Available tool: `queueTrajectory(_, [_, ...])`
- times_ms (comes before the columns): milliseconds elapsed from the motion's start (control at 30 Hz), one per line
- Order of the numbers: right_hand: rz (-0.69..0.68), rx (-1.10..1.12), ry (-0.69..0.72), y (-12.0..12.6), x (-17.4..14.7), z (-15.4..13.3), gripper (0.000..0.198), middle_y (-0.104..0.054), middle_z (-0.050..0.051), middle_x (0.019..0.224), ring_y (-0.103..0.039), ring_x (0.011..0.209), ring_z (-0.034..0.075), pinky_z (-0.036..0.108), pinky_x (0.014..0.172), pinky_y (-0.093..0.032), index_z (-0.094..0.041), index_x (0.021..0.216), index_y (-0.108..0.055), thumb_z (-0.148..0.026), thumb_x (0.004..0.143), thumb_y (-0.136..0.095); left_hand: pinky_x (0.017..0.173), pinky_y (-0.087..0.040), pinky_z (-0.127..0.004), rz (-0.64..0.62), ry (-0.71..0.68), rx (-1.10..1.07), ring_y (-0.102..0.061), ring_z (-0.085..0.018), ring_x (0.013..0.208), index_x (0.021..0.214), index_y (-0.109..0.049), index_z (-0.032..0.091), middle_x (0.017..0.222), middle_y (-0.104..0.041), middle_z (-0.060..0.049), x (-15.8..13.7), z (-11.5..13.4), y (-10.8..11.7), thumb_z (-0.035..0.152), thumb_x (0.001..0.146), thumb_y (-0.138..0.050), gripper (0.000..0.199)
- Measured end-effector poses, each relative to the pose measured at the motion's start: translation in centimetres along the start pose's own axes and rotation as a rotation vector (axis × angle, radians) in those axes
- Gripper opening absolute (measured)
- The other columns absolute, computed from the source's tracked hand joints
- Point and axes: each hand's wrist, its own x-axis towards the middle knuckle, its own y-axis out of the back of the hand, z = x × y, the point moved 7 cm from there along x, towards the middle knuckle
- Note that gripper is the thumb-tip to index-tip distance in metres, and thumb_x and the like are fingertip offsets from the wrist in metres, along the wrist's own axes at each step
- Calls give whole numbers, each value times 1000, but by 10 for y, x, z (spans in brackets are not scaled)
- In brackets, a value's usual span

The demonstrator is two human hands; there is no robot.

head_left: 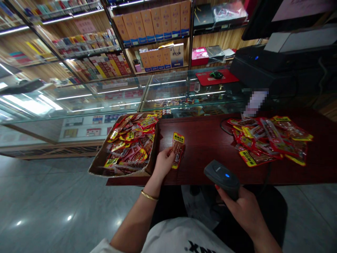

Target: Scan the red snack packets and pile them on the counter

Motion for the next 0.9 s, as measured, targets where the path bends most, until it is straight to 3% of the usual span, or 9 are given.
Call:
queueTrajectory(100, [-13, 15, 9, 0, 0, -2, 31, -82, 6, 86, -78, 81, 28, 36, 78, -61, -24, 90, -77, -52, 85, -63, 69, -51, -27, -117, 214, -442, -68, -19, 72, 106, -75, 14, 87, -77, -6, -4, -16, -12, 30, 78, -65, 33])
queueTrajectory(200, [4, 8, 23, 3, 0, -2, 31, -82, 6, 86, -78, 81, 29, 36, 79, -61, -24, 90, -77, -52, 84, -64, 69, -52, -27, -154, 298, -580, -69, -18, 72, 97, -76, 12, 89, -78, -8, -9, -24, -19, 32, 75, -72, 31])
queueTrajectory(400, [-108, -30, 55, -6, 0, -5, 29, -83, 5, 89, -78, 85, 29, 36, 80, -61, -25, 95, -79, -47, 83, -65, 71, -54, -27, -152, 323, -619, -71, -18, 74, 101, -77, 13, 97, -79, -9, -11, -26, -20, 37, 72, -81, 38])
queueTrajectory(667, [-207, -19, 71, -12, -2, -16, 28, -82, 6, 96, -78, 88, 28, 36, 82, -60, -24, 102, -78, -39, 84, -63, 59, -47, -24, -163, 275, -474, -65, -15, 61, 100, -78, 13, 80, -77, -6, -8, -23, -17, 43, 74, -79, 39])
queueTrajectory(800, [-206, -43, 78, -10, -2, -15, 29, -82, 5, 95, -78, 88, 28, 36, 83, -60, -24, 104, -78, -40, 85, -63, 58, -44, -24, -108, 284, -480, -62, -13, 57, 89, -78, 11, 71, -74, -6, -6, -25, -16, 37, 73, -80, 30])
queueTrajectory(900, [-200, -54, 84, -11, -2, -14, 27, -82, 5, 93, -78, 86, 28, 35, 82, -60, -24, 101, -78, -39, 84, -63, 58, -45, -24, -123, 289, -492, -63, -14, 57, 91, -78, 12, 73, -75, -6, -6, -24, -16, 36, 73, -80, 31])
